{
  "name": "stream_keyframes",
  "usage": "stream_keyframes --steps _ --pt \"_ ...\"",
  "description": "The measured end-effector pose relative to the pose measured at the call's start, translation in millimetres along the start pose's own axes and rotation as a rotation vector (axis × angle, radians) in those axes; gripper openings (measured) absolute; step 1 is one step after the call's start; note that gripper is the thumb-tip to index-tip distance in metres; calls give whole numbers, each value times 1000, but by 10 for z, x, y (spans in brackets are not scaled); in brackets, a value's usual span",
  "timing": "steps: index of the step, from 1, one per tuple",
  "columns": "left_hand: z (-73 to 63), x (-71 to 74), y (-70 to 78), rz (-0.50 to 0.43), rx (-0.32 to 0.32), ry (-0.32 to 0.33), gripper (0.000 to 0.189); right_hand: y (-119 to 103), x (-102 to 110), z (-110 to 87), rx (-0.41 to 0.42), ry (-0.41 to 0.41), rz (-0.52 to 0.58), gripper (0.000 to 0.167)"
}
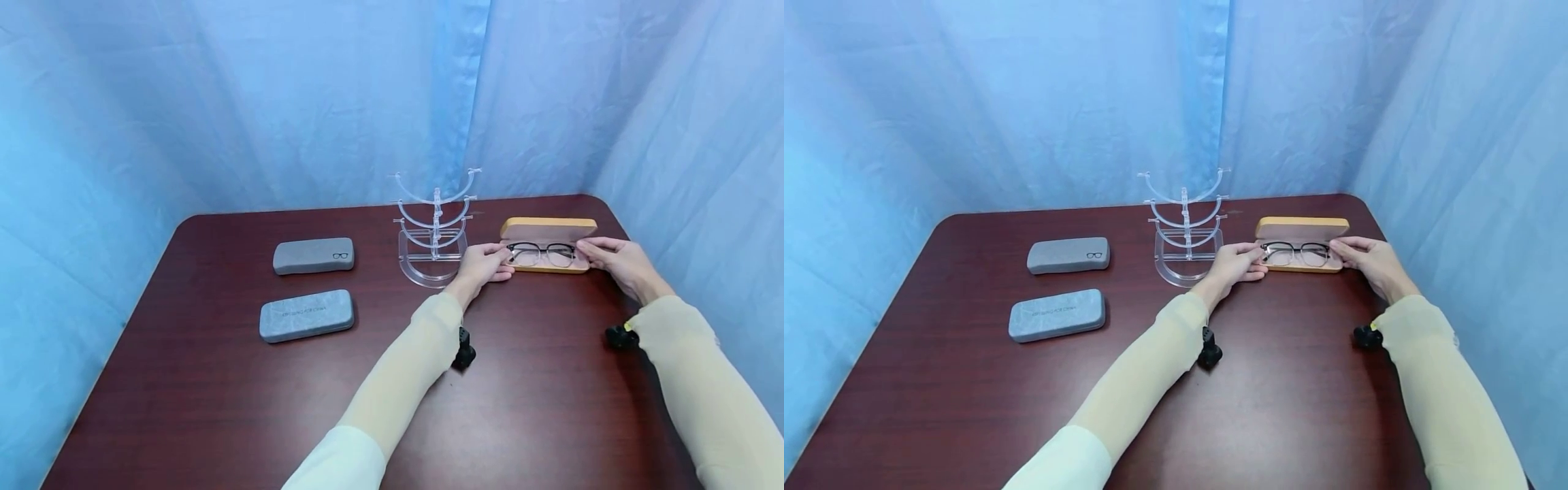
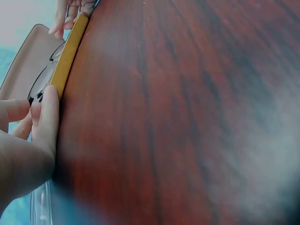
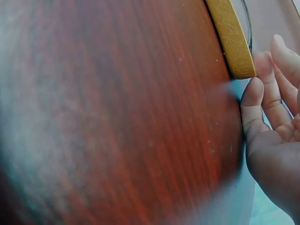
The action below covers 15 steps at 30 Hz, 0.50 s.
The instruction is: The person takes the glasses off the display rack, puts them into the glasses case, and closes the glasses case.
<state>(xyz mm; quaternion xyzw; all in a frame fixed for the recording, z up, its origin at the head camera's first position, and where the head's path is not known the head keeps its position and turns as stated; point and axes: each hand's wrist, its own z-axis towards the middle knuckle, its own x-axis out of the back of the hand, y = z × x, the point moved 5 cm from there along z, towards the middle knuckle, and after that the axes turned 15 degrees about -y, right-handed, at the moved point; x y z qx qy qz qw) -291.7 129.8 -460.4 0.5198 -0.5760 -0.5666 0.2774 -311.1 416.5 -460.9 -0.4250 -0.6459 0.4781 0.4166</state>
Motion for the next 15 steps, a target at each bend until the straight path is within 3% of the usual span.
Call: stream_keyframes --steps 11,15 --pt "-27 53 -9 -87 -97 -96 31 21 30 25 -6 -3 -13 11" --pt "-27 76 -16 -110 -101 -146 33 19 21 40 18 6 6 8"
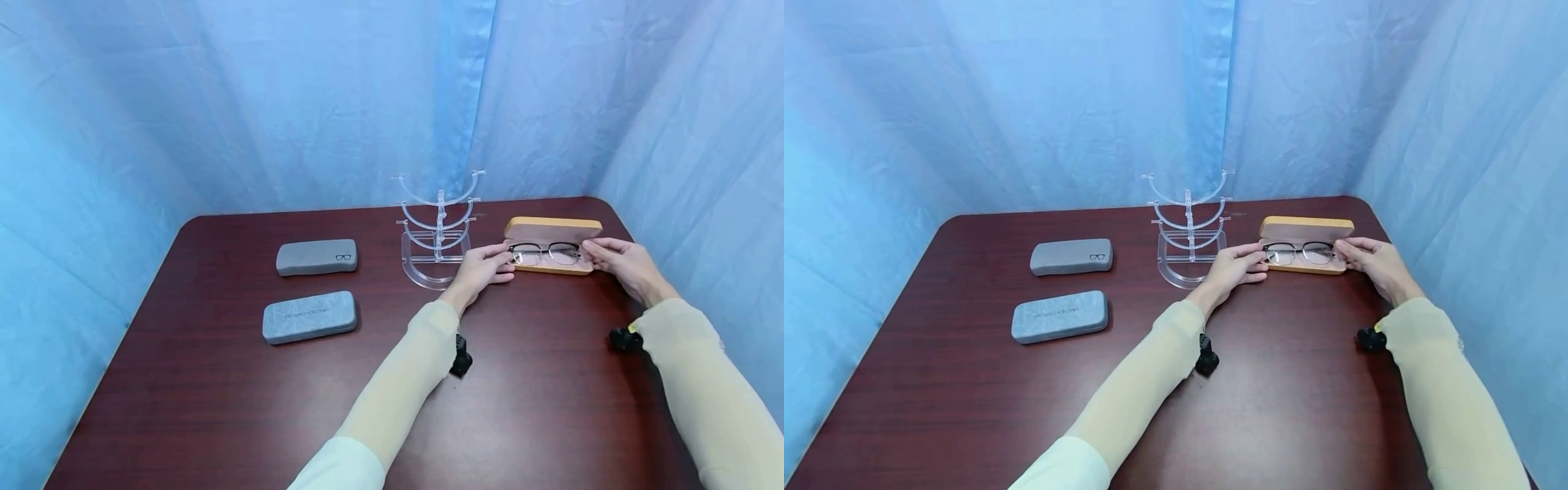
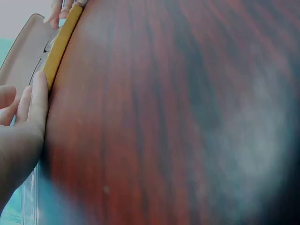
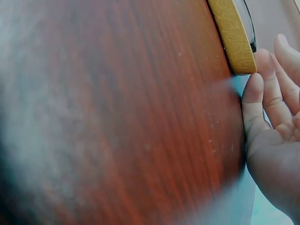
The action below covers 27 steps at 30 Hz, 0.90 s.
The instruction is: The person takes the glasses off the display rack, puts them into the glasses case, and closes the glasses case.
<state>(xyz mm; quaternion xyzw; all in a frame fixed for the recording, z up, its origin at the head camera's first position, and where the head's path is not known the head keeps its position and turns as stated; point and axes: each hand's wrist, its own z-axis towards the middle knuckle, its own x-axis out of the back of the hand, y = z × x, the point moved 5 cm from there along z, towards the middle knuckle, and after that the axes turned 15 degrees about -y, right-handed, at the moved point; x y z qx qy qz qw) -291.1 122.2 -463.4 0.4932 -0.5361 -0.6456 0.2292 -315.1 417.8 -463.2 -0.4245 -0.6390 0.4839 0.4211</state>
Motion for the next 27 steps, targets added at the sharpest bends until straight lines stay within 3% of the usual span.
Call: stream_keyframes --steps 4,8,12,16,22,27 --pt "11 -5 3 -1 29 -51 37 -24 8 13 7 10 -12 9" --pt "21 0 7 -2 44 -105 40 -36 17 35 -39 11 -91 11" --pt "30 2 -7 -8 45 -155 44 -58 7 43 -85 -22 -117 30" --pt "21 -21 -31 -13 43 -183 48 -93 9 3 -109 -52 -62 40" --pt "8 -44 -2 -2 31 -172 49 -174 23 -25 -141 -77 -58 52" --pt "-1 -6 67 -8 24 -119 46 -301 -25 29 -241 -102 -80 75"
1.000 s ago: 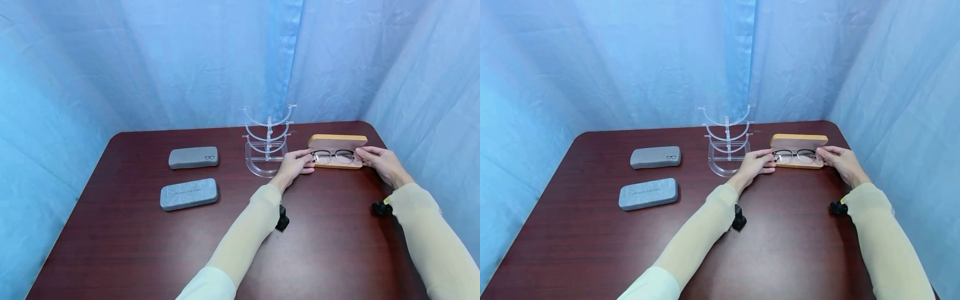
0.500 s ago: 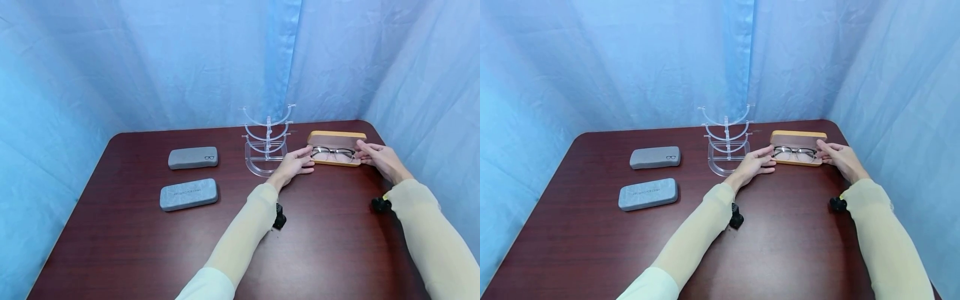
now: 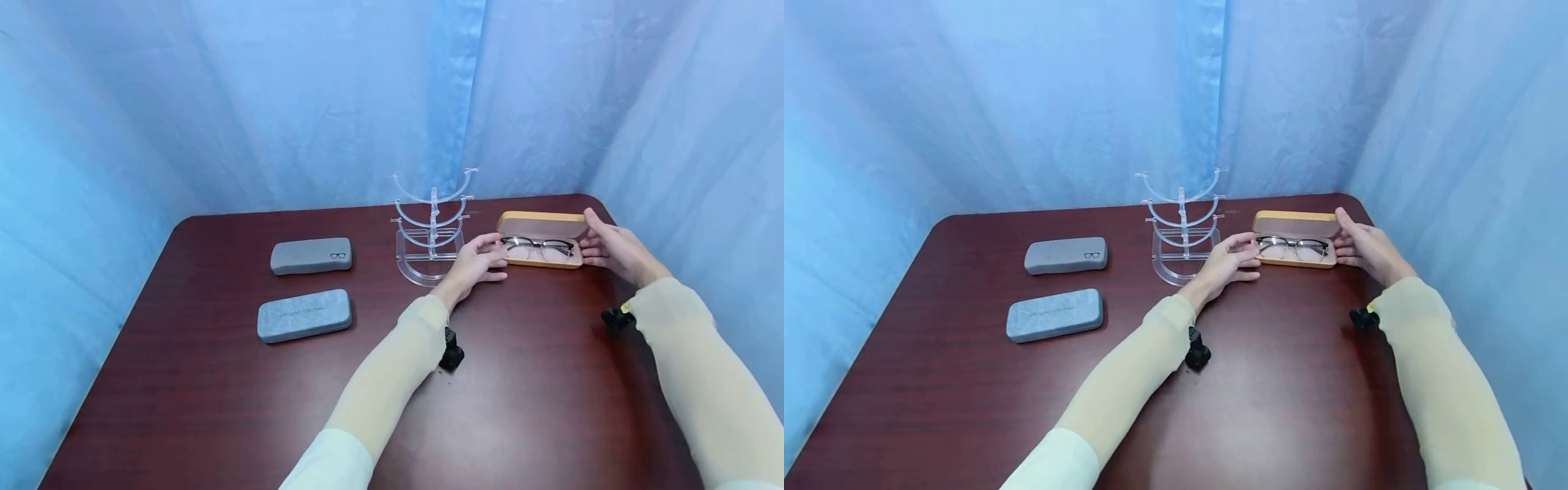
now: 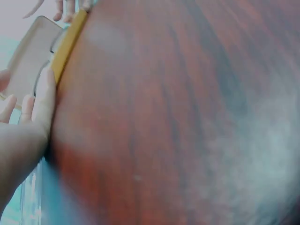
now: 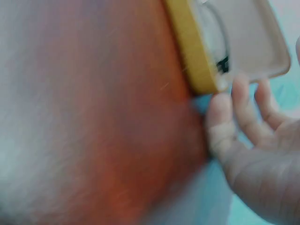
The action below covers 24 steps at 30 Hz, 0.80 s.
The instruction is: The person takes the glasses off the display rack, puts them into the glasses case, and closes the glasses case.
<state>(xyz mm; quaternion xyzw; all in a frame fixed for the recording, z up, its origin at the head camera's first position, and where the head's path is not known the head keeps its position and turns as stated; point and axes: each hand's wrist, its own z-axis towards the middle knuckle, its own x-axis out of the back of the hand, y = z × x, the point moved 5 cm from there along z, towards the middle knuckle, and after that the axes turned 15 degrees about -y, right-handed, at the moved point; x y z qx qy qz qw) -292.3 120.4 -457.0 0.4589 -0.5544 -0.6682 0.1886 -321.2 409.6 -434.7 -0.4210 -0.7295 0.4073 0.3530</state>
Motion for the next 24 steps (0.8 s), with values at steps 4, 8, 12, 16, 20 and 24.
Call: stream_keyframes --steps 4,8,12,16,20,24 --pt "8 38 76 43 -24 77 42 -88 -26 9 -86 -55 -43 106" --pt "39 57 106 107 -52 168 38 -75 -32 -9 -142 -71 -52 113" --pt "88 78 105 84 -38 214 43 -36 -45 -1 -145 -74 -31 111" --pt "149 76 123 56 0 232 55 -68 -51 -6 -140 -86 -40 108" --pt "156 29 148 80 39 266 67 -111 -58 -10 -146 -99 -65 109" --pt "136 -33 163 114 90 342 62 -85 -46 5 -146 -118 -51 108"
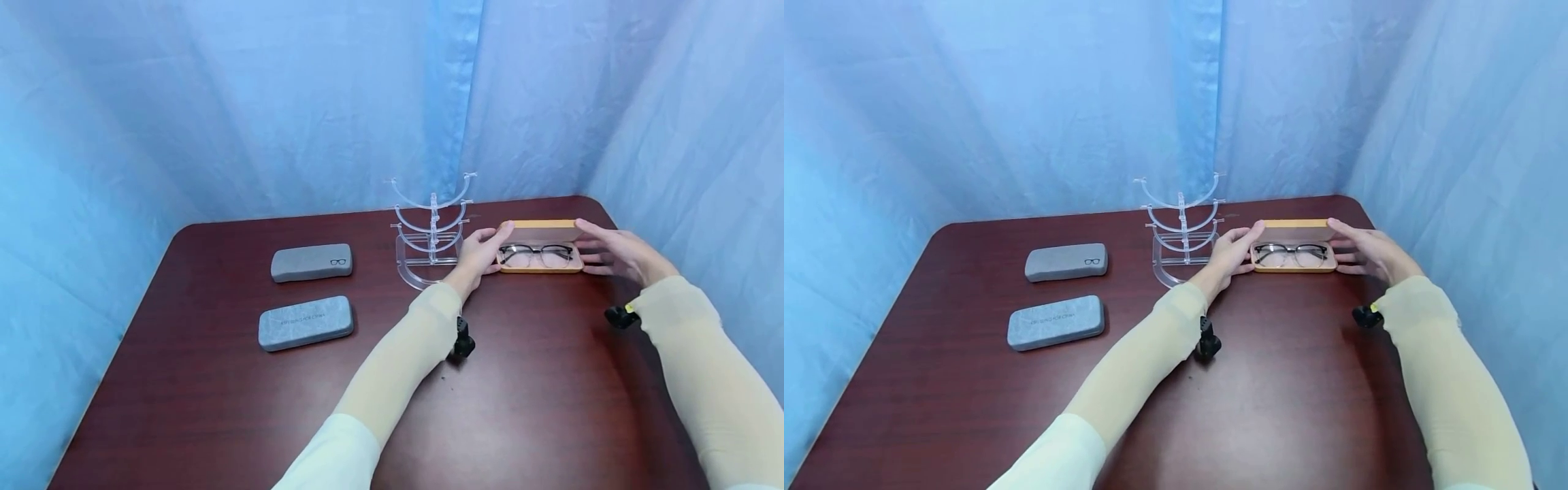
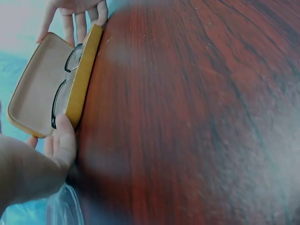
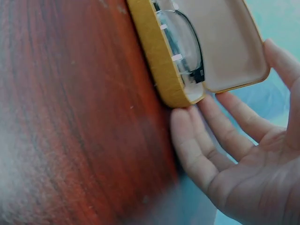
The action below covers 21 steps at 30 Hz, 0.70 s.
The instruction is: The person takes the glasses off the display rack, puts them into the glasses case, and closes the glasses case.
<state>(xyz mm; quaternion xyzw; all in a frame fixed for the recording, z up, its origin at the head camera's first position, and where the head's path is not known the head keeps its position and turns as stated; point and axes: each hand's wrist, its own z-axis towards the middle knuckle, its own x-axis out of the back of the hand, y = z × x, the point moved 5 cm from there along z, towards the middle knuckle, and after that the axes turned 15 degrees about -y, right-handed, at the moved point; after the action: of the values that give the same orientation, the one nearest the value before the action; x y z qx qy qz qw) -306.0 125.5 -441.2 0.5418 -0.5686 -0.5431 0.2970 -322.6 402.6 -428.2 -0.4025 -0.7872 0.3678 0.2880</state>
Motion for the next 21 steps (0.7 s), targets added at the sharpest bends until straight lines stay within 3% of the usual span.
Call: stream_keyframes --steps 3,8,17,21 --pt "-27 -23 7 37 43 52 54 46 5 37 6 -23 19 104" --pt "-68 -8 26 87 89 84 46 97 -12 108 9 -45 20 100" --pt "-68 -58 52 65 83 43 39 97 58 90 -7 -45 26 102" --pt "-45 -98 48 57 84 29 39 99 73 66 -4 -23 -23 104"
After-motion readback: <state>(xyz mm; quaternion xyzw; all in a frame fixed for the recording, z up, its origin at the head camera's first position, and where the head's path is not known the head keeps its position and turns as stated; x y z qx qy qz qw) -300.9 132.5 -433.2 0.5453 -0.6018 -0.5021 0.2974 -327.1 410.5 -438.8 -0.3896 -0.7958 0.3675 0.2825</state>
